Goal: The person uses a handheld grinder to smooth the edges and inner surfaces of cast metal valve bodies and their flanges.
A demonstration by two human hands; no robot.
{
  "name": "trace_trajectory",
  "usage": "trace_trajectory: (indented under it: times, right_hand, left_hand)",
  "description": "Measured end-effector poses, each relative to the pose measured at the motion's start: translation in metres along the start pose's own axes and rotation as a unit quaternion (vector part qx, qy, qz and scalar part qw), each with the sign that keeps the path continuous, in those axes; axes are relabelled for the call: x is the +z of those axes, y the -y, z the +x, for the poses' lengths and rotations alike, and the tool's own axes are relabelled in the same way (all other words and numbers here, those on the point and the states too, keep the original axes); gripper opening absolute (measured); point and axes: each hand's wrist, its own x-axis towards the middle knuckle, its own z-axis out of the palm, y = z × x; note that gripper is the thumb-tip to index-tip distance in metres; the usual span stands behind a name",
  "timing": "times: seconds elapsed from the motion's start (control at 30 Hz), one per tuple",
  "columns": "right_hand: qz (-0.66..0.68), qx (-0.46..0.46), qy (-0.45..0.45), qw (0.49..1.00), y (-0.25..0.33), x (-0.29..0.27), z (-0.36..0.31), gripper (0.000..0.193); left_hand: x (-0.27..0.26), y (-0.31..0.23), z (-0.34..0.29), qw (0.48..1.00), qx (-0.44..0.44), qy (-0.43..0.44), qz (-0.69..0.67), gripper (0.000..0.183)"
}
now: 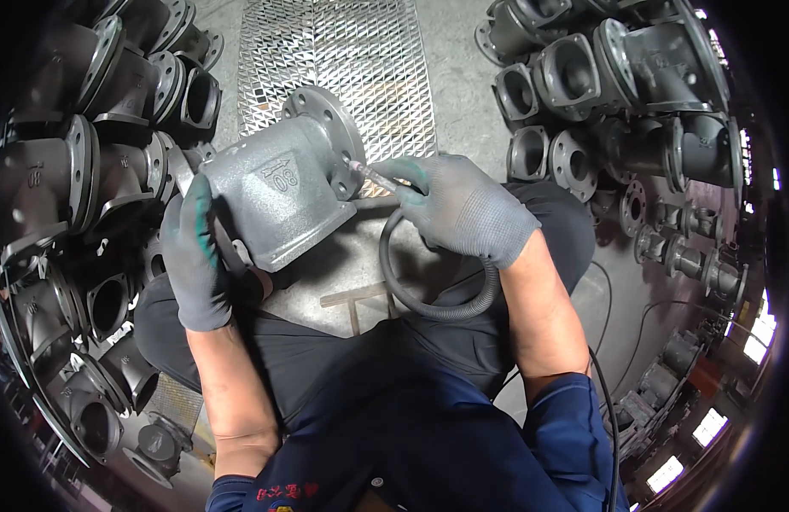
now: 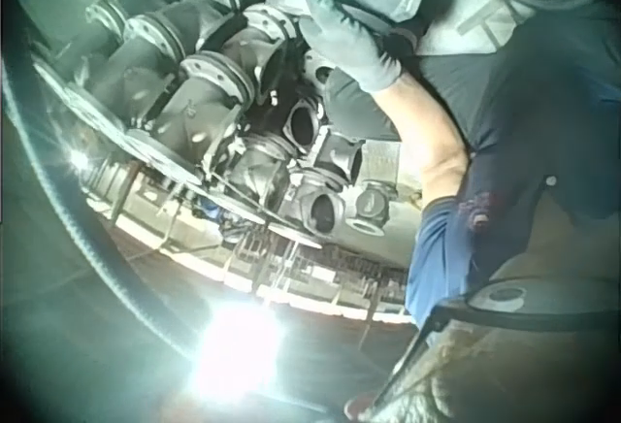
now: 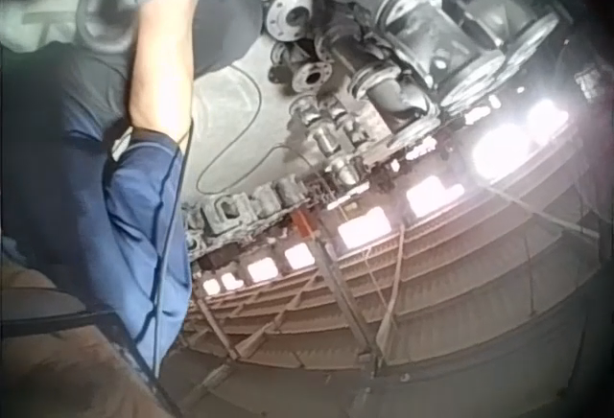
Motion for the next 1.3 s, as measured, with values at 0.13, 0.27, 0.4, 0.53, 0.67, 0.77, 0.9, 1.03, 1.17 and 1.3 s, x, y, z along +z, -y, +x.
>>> trace_trajectory:
  times: [0.13, 0.27, 0.4, 0.53, 0.67, 0.77, 0.9, 1.03, 1.17, 1.3]
  right_hand:
    - [0.047, -0.014, 0.031, 0.998, -0.008, 0.015, 0.008, 0.040]
    - [-0.044, -0.020, 0.086, 0.995, -0.003, 0.025, 0.023, 0.043]
    - [-0.083, -0.051, 0.052, 0.994, -0.007, 0.046, 0.032, 0.044]
    - [-0.119, -0.019, 0.068, 0.990, 0.002, 0.056, 0.039, 0.052]
    - [-0.136, -0.018, 0.040, 0.990, 0.003, 0.058, 0.038, 0.053]
    - [-0.153, -0.020, 0.054, 0.987, 0.007, 0.055, 0.039, 0.047]
    - [-0.181, -0.017, 0.070, 0.981, 0.011, 0.055, 0.042, 0.040]
    - [-0.181, -0.001, 0.054, 0.982, 0.016, 0.057, 0.041, 0.037]
    - [-0.152, -0.046, 0.003, 0.987, 0.013, 0.063, 0.044, 0.037]
    - [-0.194, -0.037, 0.035, 0.980, 0.031, 0.054, 0.056, 0.035]
  left_hand:
    - [0.003, -0.016, 0.004, 0.942, -0.249, -0.019, -0.224, 0.035]
    - [-0.001, -0.004, -0.005, 0.982, -0.154, 0.053, -0.092, 0.041]
    - [-0.003, -0.014, -0.007, 0.997, -0.063, 0.051, -0.021, 0.055]
    - [-0.001, -0.017, -0.009, 0.999, -0.009, 0.006, 0.035, 0.052]
    - [-0.004, -0.012, -0.013, 0.998, 0.002, 0.026, 0.062, 0.069]
    - [-0.002, -0.010, -0.017, 0.997, -0.005, 0.025, 0.067, 0.093]
    - [-0.001, -0.010, -0.020, 0.998, -0.012, 0.033, 0.053, 0.121]
    - [0.000, -0.012, -0.019, 0.999, -0.016, 0.027, 0.032, 0.127]
    - [0.001, -0.012, -0.019, 0.999, -0.006, 0.018, 0.050, 0.084]
    - [0.002, -0.022, -0.016, 0.999, -0.017, 0.013, 0.038, 0.054]
